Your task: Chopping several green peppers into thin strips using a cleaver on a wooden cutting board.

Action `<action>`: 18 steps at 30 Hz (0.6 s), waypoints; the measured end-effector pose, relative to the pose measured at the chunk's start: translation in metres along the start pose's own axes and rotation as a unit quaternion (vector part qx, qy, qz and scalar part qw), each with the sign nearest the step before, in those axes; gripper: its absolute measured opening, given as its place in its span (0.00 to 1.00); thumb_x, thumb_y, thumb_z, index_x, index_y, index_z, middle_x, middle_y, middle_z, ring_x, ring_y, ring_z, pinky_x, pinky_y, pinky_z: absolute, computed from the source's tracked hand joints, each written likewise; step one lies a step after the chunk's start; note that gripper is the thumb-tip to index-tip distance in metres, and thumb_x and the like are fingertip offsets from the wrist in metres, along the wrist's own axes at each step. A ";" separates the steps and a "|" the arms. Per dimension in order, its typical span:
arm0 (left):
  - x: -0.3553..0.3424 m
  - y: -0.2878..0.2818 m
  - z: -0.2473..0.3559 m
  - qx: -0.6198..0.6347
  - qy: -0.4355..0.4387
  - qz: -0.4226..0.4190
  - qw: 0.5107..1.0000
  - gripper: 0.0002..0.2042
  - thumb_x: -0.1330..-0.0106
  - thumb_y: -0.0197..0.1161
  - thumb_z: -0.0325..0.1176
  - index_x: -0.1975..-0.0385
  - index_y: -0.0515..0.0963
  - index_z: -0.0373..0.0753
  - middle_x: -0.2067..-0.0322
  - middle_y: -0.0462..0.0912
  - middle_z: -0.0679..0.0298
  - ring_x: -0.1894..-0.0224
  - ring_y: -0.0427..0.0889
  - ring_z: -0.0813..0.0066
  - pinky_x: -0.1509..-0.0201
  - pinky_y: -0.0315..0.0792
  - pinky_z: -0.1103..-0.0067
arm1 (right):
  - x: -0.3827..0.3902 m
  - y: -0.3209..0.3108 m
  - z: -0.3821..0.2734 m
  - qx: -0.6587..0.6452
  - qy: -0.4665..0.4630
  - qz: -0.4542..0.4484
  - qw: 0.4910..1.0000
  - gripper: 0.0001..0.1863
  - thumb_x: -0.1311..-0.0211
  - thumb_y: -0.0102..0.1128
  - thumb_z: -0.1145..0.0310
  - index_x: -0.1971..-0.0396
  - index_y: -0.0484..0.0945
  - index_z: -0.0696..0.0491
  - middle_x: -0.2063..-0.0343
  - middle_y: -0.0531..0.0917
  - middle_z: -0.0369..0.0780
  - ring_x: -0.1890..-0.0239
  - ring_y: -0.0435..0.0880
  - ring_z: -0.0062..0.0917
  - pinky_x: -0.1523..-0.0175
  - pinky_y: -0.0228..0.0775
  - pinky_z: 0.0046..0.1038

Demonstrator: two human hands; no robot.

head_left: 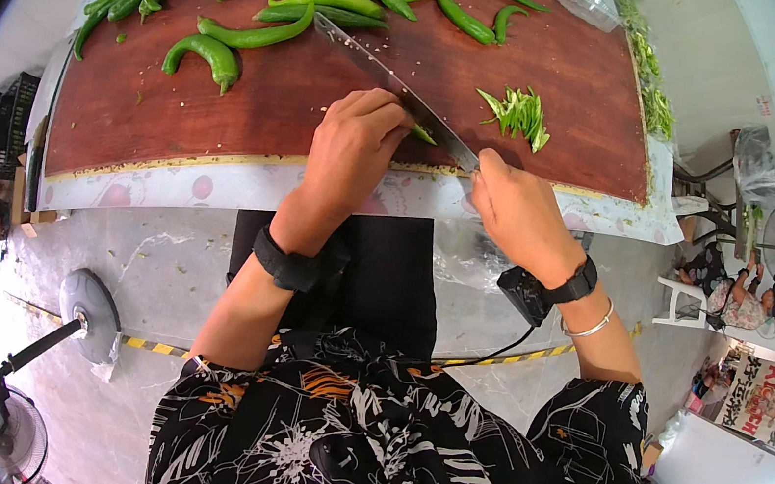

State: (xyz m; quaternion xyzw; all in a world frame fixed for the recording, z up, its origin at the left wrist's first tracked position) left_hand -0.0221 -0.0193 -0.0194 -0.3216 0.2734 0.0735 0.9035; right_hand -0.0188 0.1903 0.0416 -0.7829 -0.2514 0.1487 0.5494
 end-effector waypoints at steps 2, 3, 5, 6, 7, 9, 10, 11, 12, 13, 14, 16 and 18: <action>0.000 -0.001 0.000 -0.006 -0.003 -0.003 1.000 0.05 0.46 0.65 0.24 0.70 0.81 0.40 0.65 0.81 0.65 0.60 0.80 0.61 0.57 0.74 0.72 | 0.001 0.000 -0.002 -0.001 -0.004 -0.012 1.000 0.08 0.36 0.53 0.71 0.68 0.65 0.59 0.80 0.78 0.52 0.72 0.79 0.51 0.69 0.68 0.49; -0.002 -0.001 0.000 -0.005 -0.002 -0.001 1.000 0.05 0.46 0.65 0.24 0.70 0.81 0.39 0.66 0.81 0.65 0.61 0.80 0.61 0.57 0.74 0.72 | 0.000 0.001 -0.001 0.002 0.002 -0.022 1.000 0.08 0.37 0.53 0.71 0.68 0.65 0.59 0.80 0.78 0.52 0.73 0.79 0.51 0.69 0.68 0.49; -0.003 -0.002 0.002 -0.004 -0.004 -0.003 1.000 0.05 0.46 0.65 0.24 0.70 0.81 0.39 0.66 0.81 0.65 0.61 0.80 0.61 0.57 0.74 0.72 | 0.001 0.004 0.001 0.002 0.010 -0.036 0.999 0.08 0.37 0.53 0.71 0.68 0.65 0.59 0.80 0.78 0.52 0.73 0.79 0.51 0.69 0.68 0.49; -0.003 -0.002 0.003 0.000 -0.003 -0.002 1.000 0.04 0.46 0.65 0.24 0.71 0.80 0.39 0.67 0.80 0.65 0.61 0.80 0.61 0.56 0.73 0.71 | 0.000 0.007 0.002 0.007 -0.002 -0.021 1.000 0.08 0.37 0.53 0.71 0.68 0.65 0.59 0.80 0.78 0.52 0.73 0.79 0.52 0.69 0.69 0.49; -0.004 -0.002 0.003 0.005 0.002 0.000 1.000 0.04 0.47 0.64 0.25 0.72 0.80 0.39 0.68 0.80 0.64 0.61 0.79 0.60 0.55 0.72 0.70 | -0.001 0.009 0.003 0.014 -0.012 -0.003 1.000 0.08 0.38 0.53 0.72 0.69 0.66 0.59 0.81 0.78 0.52 0.73 0.79 0.52 0.69 0.69 0.49; -0.004 -0.001 0.004 0.010 0.004 0.007 1.000 0.04 0.47 0.64 0.24 0.72 0.80 0.39 0.68 0.80 0.64 0.60 0.79 0.60 0.55 0.72 0.70 | -0.010 0.014 -0.001 0.018 -0.009 0.004 1.000 0.07 0.38 0.53 0.72 0.68 0.66 0.59 0.81 0.78 0.52 0.74 0.79 0.52 0.69 0.69 0.49; -0.004 -0.001 0.003 0.013 0.007 0.018 1.000 0.04 0.47 0.64 0.24 0.72 0.80 0.39 0.68 0.80 0.64 0.60 0.79 0.60 0.55 0.72 0.70 | -0.014 0.017 -0.002 0.024 -0.011 0.011 1.000 0.07 0.38 0.53 0.72 0.68 0.66 0.59 0.81 0.78 0.52 0.74 0.79 0.52 0.69 0.69 0.49; -0.004 -0.001 0.002 0.012 0.013 0.017 1.000 0.04 0.47 0.64 0.24 0.72 0.80 0.39 0.68 0.80 0.64 0.60 0.79 0.60 0.55 0.72 0.70 | -0.016 0.018 -0.002 0.024 -0.009 0.017 1.000 0.07 0.38 0.53 0.72 0.68 0.66 0.59 0.81 0.78 0.52 0.74 0.79 0.52 0.69 0.69 0.49; -0.004 -0.001 0.002 0.013 0.006 0.009 1.000 0.04 0.47 0.64 0.24 0.72 0.80 0.39 0.68 0.80 0.64 0.60 0.79 0.60 0.55 0.72 0.70 | -0.016 0.018 -0.002 0.015 -0.010 0.021 1.000 0.07 0.37 0.52 0.71 0.68 0.66 0.58 0.81 0.78 0.52 0.74 0.79 0.52 0.69 0.69 0.49; -0.003 -0.001 0.002 0.013 -0.003 0.002 1.000 0.04 0.47 0.64 0.24 0.72 0.80 0.39 0.68 0.80 0.64 0.60 0.79 0.60 0.55 0.72 0.70 | -0.017 0.019 -0.001 0.006 -0.013 0.025 1.000 0.07 0.37 0.52 0.71 0.68 0.66 0.58 0.81 0.78 0.52 0.74 0.79 0.52 0.69 0.69 0.49; -0.002 -0.001 0.003 0.010 0.003 0.003 1.000 0.04 0.47 0.64 0.24 0.72 0.80 0.39 0.68 0.80 0.64 0.60 0.79 0.60 0.55 0.72 0.70 | -0.016 0.021 0.002 0.006 -0.014 0.031 0.999 0.07 0.37 0.52 0.71 0.68 0.66 0.58 0.81 0.78 0.52 0.74 0.79 0.52 0.69 0.69 0.49; -0.002 -0.001 0.003 0.023 0.016 0.010 1.000 0.04 0.47 0.64 0.23 0.72 0.80 0.39 0.68 0.80 0.64 0.60 0.79 0.59 0.56 0.73 0.70 | -0.014 0.019 0.009 0.004 -0.019 0.065 0.998 0.07 0.36 0.52 0.70 0.68 0.66 0.58 0.81 0.78 0.51 0.74 0.79 0.52 0.69 0.69 0.50; -0.005 -0.002 0.004 0.019 0.018 0.005 1.000 0.04 0.47 0.64 0.23 0.72 0.80 0.39 0.67 0.80 0.64 0.60 0.79 0.59 0.56 0.73 0.70 | -0.010 0.011 0.008 -0.004 -0.008 0.064 0.998 0.08 0.36 0.52 0.70 0.68 0.66 0.58 0.81 0.78 0.51 0.74 0.79 0.52 0.69 0.69 0.50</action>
Point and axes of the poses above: each hand's wrist, its own x-axis away from the middle knuckle, its own y-axis out of the palm, z = x × y, the point moved 1 cm from there along -x, towards the middle knuckle
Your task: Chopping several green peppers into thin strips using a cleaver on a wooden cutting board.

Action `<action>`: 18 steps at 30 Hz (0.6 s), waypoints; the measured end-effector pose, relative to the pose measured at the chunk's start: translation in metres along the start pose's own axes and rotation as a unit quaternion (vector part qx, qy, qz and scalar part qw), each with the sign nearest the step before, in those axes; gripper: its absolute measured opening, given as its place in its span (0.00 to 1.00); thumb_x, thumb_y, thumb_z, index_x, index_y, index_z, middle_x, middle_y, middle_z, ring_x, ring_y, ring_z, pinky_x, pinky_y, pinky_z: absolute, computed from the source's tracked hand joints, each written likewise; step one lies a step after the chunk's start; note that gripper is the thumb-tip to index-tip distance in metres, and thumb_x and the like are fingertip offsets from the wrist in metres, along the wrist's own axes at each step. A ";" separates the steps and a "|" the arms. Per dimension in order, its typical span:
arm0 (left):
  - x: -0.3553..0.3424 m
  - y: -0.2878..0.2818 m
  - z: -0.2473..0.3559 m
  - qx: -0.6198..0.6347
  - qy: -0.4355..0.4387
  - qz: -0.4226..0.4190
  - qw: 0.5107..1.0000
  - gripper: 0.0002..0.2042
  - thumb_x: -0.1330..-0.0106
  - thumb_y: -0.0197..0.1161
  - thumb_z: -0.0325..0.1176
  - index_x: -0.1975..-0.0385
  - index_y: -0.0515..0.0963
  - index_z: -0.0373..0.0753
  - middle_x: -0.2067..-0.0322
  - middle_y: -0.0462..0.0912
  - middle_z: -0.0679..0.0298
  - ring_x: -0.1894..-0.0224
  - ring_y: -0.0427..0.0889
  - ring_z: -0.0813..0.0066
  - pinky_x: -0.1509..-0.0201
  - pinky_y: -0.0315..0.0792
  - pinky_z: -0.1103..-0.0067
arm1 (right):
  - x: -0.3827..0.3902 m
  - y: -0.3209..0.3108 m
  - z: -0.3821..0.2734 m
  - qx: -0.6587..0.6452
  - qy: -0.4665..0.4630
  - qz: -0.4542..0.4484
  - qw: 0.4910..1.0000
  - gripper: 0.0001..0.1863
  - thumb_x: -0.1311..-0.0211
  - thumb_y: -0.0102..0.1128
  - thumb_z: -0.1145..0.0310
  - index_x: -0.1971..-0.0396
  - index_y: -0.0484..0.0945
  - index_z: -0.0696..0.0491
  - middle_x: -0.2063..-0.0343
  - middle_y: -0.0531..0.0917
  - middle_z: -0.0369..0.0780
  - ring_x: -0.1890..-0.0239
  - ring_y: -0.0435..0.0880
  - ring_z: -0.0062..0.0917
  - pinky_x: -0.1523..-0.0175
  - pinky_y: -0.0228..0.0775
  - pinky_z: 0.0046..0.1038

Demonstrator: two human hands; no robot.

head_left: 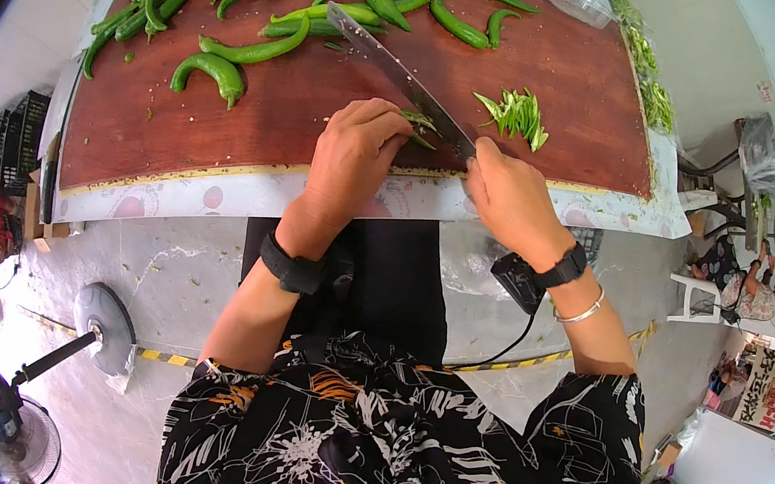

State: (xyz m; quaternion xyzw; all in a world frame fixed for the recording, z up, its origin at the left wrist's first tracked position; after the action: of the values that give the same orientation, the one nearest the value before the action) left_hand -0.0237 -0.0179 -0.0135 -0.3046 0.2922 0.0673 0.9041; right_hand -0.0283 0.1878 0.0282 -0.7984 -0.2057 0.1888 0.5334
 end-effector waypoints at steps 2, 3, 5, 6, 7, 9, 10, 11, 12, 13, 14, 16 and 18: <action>0.002 0.001 0.000 0.001 -0.002 -0.011 1.000 0.04 0.47 0.64 0.23 0.72 0.79 0.39 0.67 0.80 0.63 0.61 0.79 0.59 0.56 0.73 0.70 | 0.007 -0.004 -0.004 -0.009 0.019 -0.005 1.000 0.08 0.36 0.52 0.70 0.68 0.66 0.58 0.81 0.78 0.51 0.74 0.79 0.52 0.69 0.69 0.50; 0.005 0.001 -0.002 -0.009 -0.007 -0.012 1.000 0.05 0.46 0.65 0.23 0.70 0.80 0.38 0.66 0.80 0.63 0.60 0.79 0.60 0.56 0.73 0.71 | 0.009 -0.004 -0.006 -0.012 0.012 -0.021 1.000 0.08 0.36 0.52 0.70 0.68 0.65 0.58 0.81 0.78 0.51 0.74 0.79 0.52 0.69 0.69 0.49; 0.004 0.000 -0.003 -0.020 -0.011 -0.012 1.000 0.06 0.45 0.65 0.23 0.69 0.81 0.38 0.65 0.81 0.63 0.59 0.80 0.61 0.55 0.74 0.71 | 0.011 -0.005 -0.009 -0.014 0.003 -0.036 0.999 0.09 0.36 0.53 0.70 0.68 0.65 0.58 0.81 0.78 0.52 0.74 0.79 0.52 0.69 0.69 0.49; 0.004 -0.001 -0.003 -0.018 -0.010 -0.011 1.000 0.06 0.45 0.65 0.23 0.68 0.81 0.38 0.64 0.81 0.63 0.59 0.79 0.60 0.55 0.74 0.71 | 0.012 -0.004 -0.010 -0.013 0.001 -0.043 0.999 0.09 0.36 0.53 0.70 0.69 0.65 0.58 0.81 0.78 0.52 0.74 0.79 0.52 0.69 0.69 0.49; 0.004 -0.001 -0.003 -0.016 -0.010 -0.011 1.000 0.06 0.45 0.65 0.23 0.68 0.81 0.38 0.64 0.81 0.63 0.59 0.79 0.60 0.55 0.74 0.71 | 0.013 -0.004 -0.011 -0.011 -0.002 -0.050 0.999 0.09 0.36 0.53 0.70 0.69 0.65 0.59 0.81 0.78 0.52 0.74 0.79 0.52 0.70 0.69 0.49; 0.002 0.001 -0.001 -0.005 0.000 -0.001 1.000 0.05 0.46 0.65 0.23 0.70 0.80 0.38 0.65 0.80 0.63 0.60 0.79 0.60 0.56 0.73 0.71 | 0.015 -0.006 -0.011 -0.003 0.001 -0.051 0.999 0.09 0.36 0.53 0.70 0.69 0.65 0.59 0.81 0.77 0.52 0.74 0.77 0.53 0.70 0.67 0.49; 0.001 -0.001 -0.001 0.003 0.010 0.007 1.000 0.05 0.46 0.64 0.22 0.71 0.80 0.38 0.67 0.80 0.63 0.60 0.79 0.59 0.56 0.73 0.70 | 0.013 -0.005 -0.011 0.000 0.003 -0.052 0.999 0.09 0.35 0.52 0.70 0.68 0.64 0.59 0.81 0.76 0.53 0.73 0.76 0.54 0.70 0.66 0.49; 0.001 -0.004 -0.002 0.000 0.008 0.008 1.000 0.05 0.46 0.64 0.22 0.71 0.80 0.38 0.67 0.80 0.63 0.60 0.79 0.59 0.56 0.73 0.70 | 0.012 -0.004 -0.010 -0.002 0.001 -0.053 0.999 0.09 0.35 0.52 0.70 0.68 0.64 0.59 0.81 0.76 0.53 0.73 0.76 0.54 0.70 0.66 0.49; 0.002 -0.009 -0.002 -0.047 0.014 0.028 0.998 0.05 0.46 0.64 0.23 0.71 0.80 0.38 0.67 0.80 0.63 0.61 0.79 0.59 0.57 0.73 0.70 | 0.011 -0.001 -0.009 -0.002 -0.001 -0.061 0.998 0.09 0.35 0.52 0.70 0.68 0.64 0.59 0.81 0.76 0.53 0.73 0.76 0.54 0.70 0.66 0.49; 0.002 -0.013 -0.002 -0.090 0.021 0.048 0.995 0.05 0.46 0.64 0.23 0.70 0.80 0.39 0.66 0.80 0.63 0.61 0.79 0.59 0.57 0.73 0.71 | 0.012 -0.001 -0.008 0.002 0.001 -0.070 0.998 0.09 0.35 0.52 0.70 0.68 0.64 0.59 0.81 0.76 0.53 0.73 0.76 0.54 0.70 0.66 0.49; 0.003 -0.014 -0.004 -0.089 0.019 0.048 0.995 0.05 0.46 0.64 0.23 0.70 0.80 0.39 0.66 0.80 0.63 0.61 0.79 0.59 0.57 0.73 0.71 | 0.012 -0.001 -0.008 0.002 0.002 -0.071 0.997 0.09 0.35 0.52 0.70 0.68 0.64 0.59 0.81 0.76 0.53 0.73 0.76 0.54 0.70 0.66 0.49; 0.004 -0.017 -0.010 -0.061 -0.022 0.016 0.998 0.06 0.45 0.66 0.25 0.68 0.81 0.39 0.64 0.82 0.63 0.60 0.80 0.60 0.57 0.74 0.72 | 0.011 -0.001 -0.007 0.021 0.003 -0.078 0.997 0.09 0.35 0.52 0.70 0.68 0.64 0.59 0.80 0.76 0.53 0.73 0.76 0.53 0.69 0.66 0.49; 0.002 -0.018 -0.009 -0.061 -0.025 0.017 0.998 0.05 0.45 0.66 0.25 0.69 0.81 0.39 0.65 0.81 0.64 0.61 0.80 0.61 0.58 0.74 0.71 | 0.009 -0.004 -0.010 0.018 0.009 -0.087 0.996 0.09 0.35 0.52 0.70 0.68 0.64 0.59 0.80 0.76 0.53 0.73 0.76 0.53 0.69 0.66 0.49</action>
State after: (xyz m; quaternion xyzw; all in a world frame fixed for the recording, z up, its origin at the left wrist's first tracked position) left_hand -0.0206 -0.0379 -0.0109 -0.3526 0.2702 0.1077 0.8895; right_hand -0.0156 0.1864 0.0349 -0.7692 -0.2661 0.1378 0.5644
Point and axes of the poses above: each hand's wrist, its own x-axis away from the middle knuckle, its own y-axis out of the palm, z = x × y, the point moved 1 cm from there along -x, towards the middle knuckle
